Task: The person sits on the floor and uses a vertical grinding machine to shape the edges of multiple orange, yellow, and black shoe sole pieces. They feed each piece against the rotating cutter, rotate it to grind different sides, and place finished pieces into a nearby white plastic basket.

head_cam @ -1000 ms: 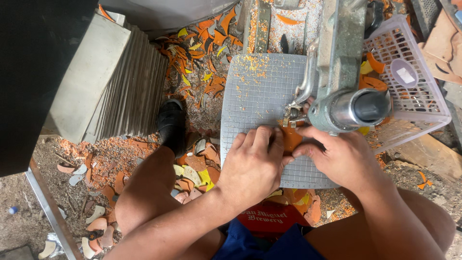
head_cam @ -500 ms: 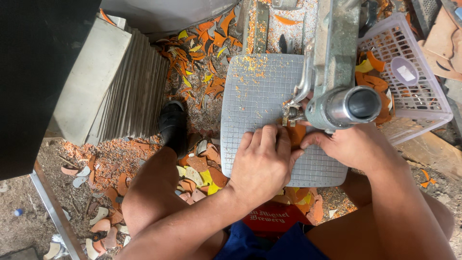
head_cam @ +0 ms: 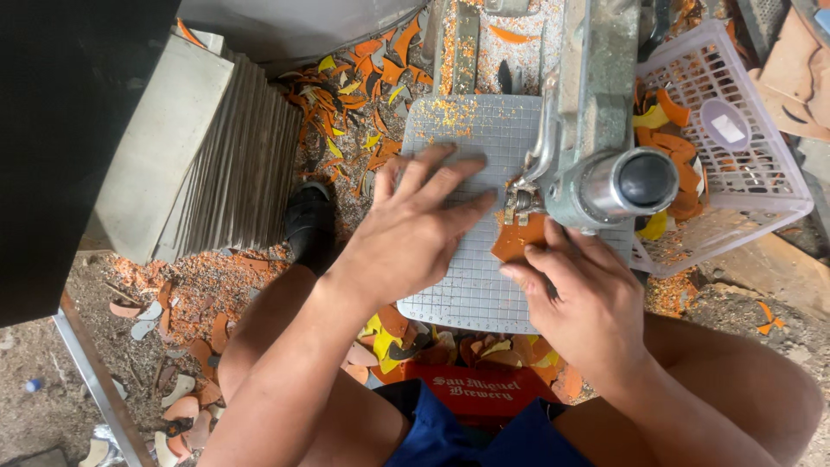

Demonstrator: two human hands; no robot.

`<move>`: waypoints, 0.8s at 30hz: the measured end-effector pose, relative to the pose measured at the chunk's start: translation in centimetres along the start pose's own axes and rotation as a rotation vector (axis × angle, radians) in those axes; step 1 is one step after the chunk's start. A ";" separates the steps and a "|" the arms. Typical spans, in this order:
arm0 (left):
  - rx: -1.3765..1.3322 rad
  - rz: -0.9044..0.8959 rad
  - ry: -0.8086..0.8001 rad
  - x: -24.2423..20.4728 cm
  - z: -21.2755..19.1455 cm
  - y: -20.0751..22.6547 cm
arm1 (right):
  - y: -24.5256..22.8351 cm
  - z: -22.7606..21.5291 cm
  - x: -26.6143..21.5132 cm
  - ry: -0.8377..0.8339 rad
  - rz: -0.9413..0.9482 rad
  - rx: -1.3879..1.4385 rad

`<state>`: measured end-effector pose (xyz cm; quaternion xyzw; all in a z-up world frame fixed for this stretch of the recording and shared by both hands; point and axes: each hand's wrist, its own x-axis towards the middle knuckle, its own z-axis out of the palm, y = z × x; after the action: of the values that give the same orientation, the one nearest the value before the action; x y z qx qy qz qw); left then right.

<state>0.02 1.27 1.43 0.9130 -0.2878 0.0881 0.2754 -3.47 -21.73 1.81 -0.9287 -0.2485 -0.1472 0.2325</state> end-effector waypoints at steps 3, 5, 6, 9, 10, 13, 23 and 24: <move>0.009 -0.014 -0.034 0.5 0.8 0.5 | 0.5 0.5 -0.3 0.023 -0.002 0.009; 0.026 -0.032 -0.049 0.7 1.2 0.6 | 0.9 0.8 -0.5 0.027 0.020 0.028; 0.035 -0.041 -0.055 0.8 1.3 0.6 | 1.2 0.9 -0.7 0.028 0.033 0.037; 0.051 -0.060 -0.081 0.8 1.6 0.6 | 1.7 1.1 -1.1 0.010 0.053 0.040; 0.056 -0.065 -0.091 0.8 1.7 0.6 | 1.9 1.2 -1.1 -0.002 0.070 0.040; 0.063 -0.051 -0.085 0.8 1.7 0.6 | 2.3 1.2 -1.1 -0.026 0.099 0.042; 0.082 -0.059 -0.086 0.9 2.2 1.0 | 3.0 1.2 -0.5 -0.046 0.118 0.060; 0.081 -0.059 -0.091 0.9 2.2 1.0 | 3.0 1.2 -0.5 -0.047 0.125 0.049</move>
<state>0.17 -1.05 0.36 0.9345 -0.2690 0.0500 0.2276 -2.11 -23.62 -0.46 -0.9396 -0.1991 -0.1046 0.2582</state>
